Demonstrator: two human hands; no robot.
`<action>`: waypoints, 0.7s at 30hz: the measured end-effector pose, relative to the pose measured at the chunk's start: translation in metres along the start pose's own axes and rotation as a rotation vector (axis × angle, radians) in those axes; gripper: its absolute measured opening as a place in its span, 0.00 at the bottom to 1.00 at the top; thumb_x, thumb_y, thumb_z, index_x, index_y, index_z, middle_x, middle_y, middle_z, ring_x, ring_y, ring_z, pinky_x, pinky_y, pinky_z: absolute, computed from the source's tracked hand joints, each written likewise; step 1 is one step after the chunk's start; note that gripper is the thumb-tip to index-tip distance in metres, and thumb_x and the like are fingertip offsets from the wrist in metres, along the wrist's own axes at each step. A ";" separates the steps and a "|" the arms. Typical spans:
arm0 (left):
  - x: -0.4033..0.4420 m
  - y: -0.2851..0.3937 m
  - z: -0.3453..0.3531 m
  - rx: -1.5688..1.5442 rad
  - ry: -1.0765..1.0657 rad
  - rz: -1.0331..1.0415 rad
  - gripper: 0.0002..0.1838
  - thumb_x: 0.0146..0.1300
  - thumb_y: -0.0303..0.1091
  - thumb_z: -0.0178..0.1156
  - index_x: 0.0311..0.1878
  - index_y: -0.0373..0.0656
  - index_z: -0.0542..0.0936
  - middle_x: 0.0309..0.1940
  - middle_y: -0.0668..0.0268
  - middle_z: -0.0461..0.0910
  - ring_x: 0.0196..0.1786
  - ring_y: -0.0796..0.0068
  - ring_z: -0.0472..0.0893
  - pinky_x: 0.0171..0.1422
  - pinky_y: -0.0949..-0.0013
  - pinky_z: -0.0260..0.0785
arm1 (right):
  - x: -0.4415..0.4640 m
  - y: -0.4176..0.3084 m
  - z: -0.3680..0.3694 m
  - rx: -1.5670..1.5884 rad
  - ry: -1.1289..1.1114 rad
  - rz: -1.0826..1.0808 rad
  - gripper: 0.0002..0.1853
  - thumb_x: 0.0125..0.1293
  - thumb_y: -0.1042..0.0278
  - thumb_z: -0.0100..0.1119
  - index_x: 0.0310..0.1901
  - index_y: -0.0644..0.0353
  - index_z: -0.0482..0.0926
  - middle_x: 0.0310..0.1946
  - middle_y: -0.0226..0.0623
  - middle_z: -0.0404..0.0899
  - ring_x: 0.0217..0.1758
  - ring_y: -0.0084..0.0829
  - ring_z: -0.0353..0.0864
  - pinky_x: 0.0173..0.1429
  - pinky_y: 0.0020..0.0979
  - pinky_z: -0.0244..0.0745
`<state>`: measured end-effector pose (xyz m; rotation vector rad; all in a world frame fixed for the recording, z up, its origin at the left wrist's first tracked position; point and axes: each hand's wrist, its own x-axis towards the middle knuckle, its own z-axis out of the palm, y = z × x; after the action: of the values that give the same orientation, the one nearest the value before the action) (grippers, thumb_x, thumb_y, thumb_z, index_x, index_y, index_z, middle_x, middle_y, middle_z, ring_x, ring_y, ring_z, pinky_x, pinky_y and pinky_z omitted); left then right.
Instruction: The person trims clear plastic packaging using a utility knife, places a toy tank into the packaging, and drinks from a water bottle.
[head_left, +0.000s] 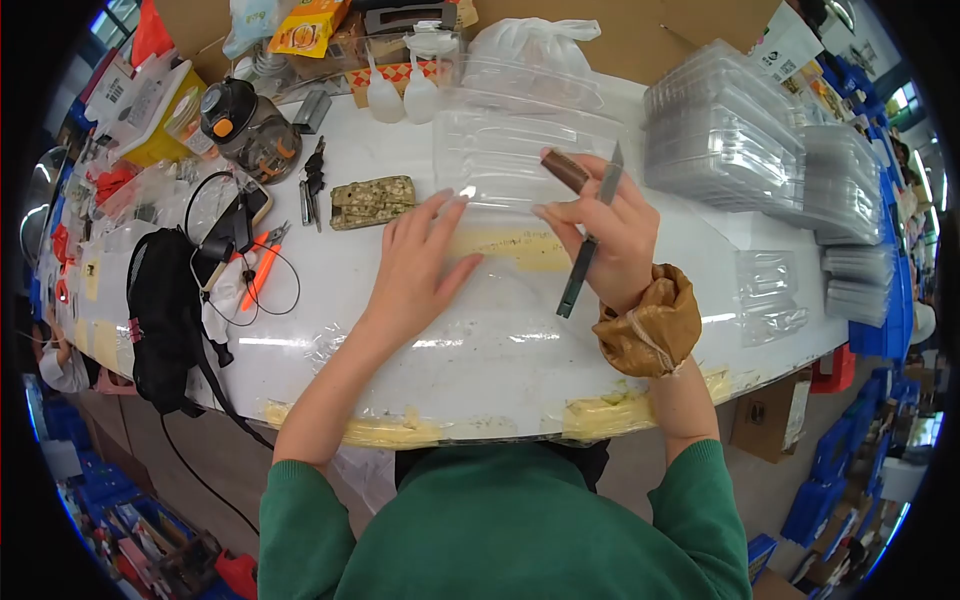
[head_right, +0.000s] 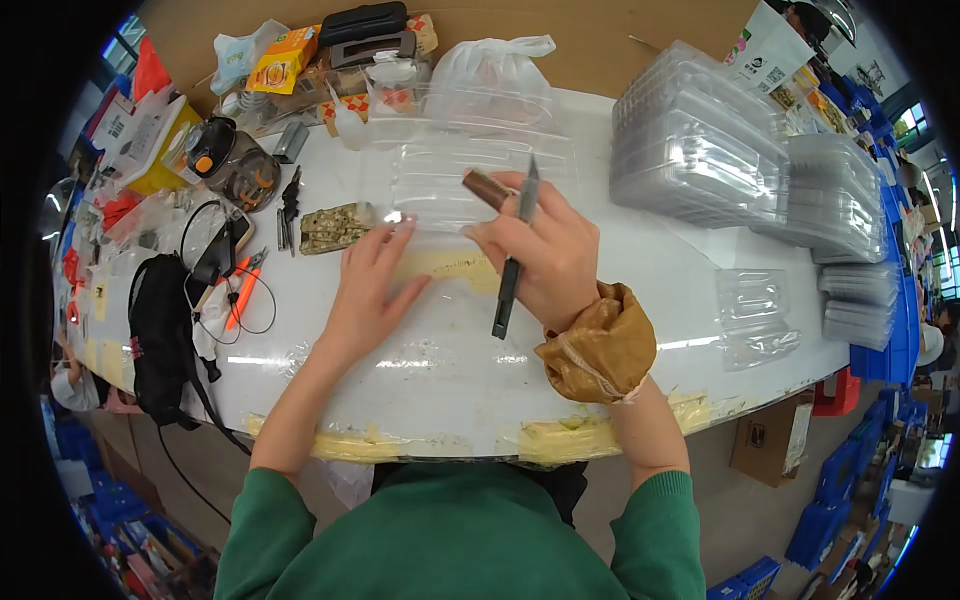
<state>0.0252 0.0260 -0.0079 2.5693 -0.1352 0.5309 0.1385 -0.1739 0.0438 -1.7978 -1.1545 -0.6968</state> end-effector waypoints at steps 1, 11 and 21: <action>-0.001 -0.001 -0.006 -0.104 0.030 -0.056 0.32 0.65 0.43 0.61 0.69 0.42 0.68 0.64 0.56 0.70 0.61 0.61 0.71 0.66 0.62 0.61 | 0.001 -0.004 -0.001 -0.009 -0.036 -0.052 0.08 0.50 0.78 0.69 0.29 0.56 0.79 0.28 0.27 0.74 0.44 0.33 0.82 0.44 0.27 0.75; 0.008 0.020 -0.045 -1.613 0.122 -0.768 0.24 0.69 0.35 0.56 0.66 0.39 0.70 0.56 0.54 0.78 0.48 0.62 0.80 0.57 0.64 0.72 | -0.048 -0.042 -0.022 0.255 -0.457 -0.076 0.08 0.56 0.70 0.69 0.36 0.55 0.80 0.32 0.30 0.79 0.52 0.37 0.82 0.48 0.29 0.77; -0.003 0.019 -0.028 -1.039 -0.083 -0.508 0.18 0.63 0.26 0.60 0.57 0.39 0.75 0.51 0.61 0.79 0.43 0.72 0.79 0.48 0.73 0.72 | -0.039 -0.054 -0.059 1.026 -0.015 0.961 0.20 0.69 0.67 0.53 0.59 0.66 0.66 0.33 0.44 0.81 0.37 0.32 0.81 0.41 0.25 0.75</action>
<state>0.0091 0.0235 0.0222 1.5152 0.1752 0.0906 0.0732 -0.2324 0.0596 -1.1899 -0.3654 0.4333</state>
